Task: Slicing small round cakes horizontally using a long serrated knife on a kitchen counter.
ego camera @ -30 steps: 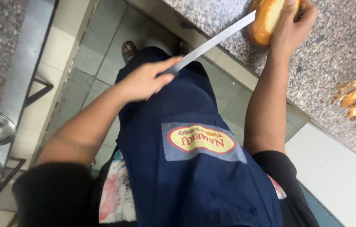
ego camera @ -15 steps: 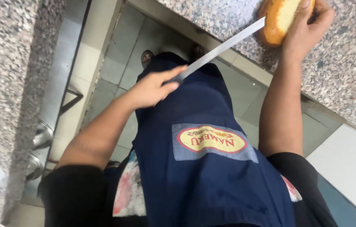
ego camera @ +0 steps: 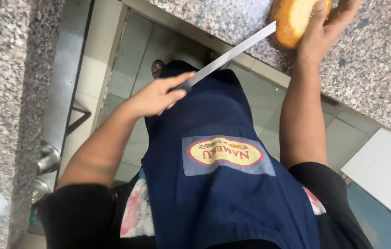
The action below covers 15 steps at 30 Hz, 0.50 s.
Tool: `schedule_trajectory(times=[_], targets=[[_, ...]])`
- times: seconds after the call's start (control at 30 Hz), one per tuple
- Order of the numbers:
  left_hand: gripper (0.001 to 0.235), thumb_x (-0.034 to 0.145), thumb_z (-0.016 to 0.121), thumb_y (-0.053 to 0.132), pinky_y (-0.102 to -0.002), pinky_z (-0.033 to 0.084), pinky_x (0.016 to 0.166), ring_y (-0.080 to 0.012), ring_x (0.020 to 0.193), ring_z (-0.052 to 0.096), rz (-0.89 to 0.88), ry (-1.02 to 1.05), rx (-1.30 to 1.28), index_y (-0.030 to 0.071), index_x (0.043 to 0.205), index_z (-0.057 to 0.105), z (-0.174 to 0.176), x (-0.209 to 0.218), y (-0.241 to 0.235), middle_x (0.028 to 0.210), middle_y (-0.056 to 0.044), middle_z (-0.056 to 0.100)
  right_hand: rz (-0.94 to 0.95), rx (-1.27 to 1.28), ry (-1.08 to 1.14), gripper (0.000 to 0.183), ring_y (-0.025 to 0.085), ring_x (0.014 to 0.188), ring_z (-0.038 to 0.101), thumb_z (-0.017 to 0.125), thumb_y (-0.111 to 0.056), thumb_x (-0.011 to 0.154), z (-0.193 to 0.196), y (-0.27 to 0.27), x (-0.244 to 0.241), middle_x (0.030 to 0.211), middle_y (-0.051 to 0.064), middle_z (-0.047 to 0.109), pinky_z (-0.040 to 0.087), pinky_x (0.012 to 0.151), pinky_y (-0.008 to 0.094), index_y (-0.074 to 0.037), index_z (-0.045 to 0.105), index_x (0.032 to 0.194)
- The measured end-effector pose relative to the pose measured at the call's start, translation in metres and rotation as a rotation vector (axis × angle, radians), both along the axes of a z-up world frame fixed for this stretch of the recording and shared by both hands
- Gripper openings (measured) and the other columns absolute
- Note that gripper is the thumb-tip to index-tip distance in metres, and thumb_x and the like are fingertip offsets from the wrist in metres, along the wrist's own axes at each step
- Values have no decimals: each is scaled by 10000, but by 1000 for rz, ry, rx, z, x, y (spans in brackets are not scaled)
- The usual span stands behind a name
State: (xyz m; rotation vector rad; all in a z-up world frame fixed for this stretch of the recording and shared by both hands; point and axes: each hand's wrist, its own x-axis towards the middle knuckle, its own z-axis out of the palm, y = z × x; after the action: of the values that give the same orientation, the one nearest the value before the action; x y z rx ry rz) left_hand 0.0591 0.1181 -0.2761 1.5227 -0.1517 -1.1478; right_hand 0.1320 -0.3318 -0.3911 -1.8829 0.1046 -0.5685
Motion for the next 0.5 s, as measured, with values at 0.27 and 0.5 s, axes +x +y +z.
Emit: schedule_trajectory(times=[0.27, 0.5], targets=[[566, 1033, 555, 139, -300, 455, 468, -121, 500, 491, 82, -101, -141, 234, 1580, 445, -14, 45, -93, 664, -44, 515, -250, -233, 83, 587, 306, 1567, 339, 547, -292, 1197, -12, 2, 8, 1711, 185, 343, 238, 1327, 396, -1, 288, 1636], [557, 1031, 586, 112, -320, 535, 917, -160, 1002, 693, 26, -410, -122, 171, 1569, 451, -7, 10, -32, 1174, -105, 737, -190, -130, 74, 487, 288, 1530, 382, 482, -312, 1227, 1, 15, 3, 1674, 149, 387, 277, 1290, 381, -53, 335, 1613]])
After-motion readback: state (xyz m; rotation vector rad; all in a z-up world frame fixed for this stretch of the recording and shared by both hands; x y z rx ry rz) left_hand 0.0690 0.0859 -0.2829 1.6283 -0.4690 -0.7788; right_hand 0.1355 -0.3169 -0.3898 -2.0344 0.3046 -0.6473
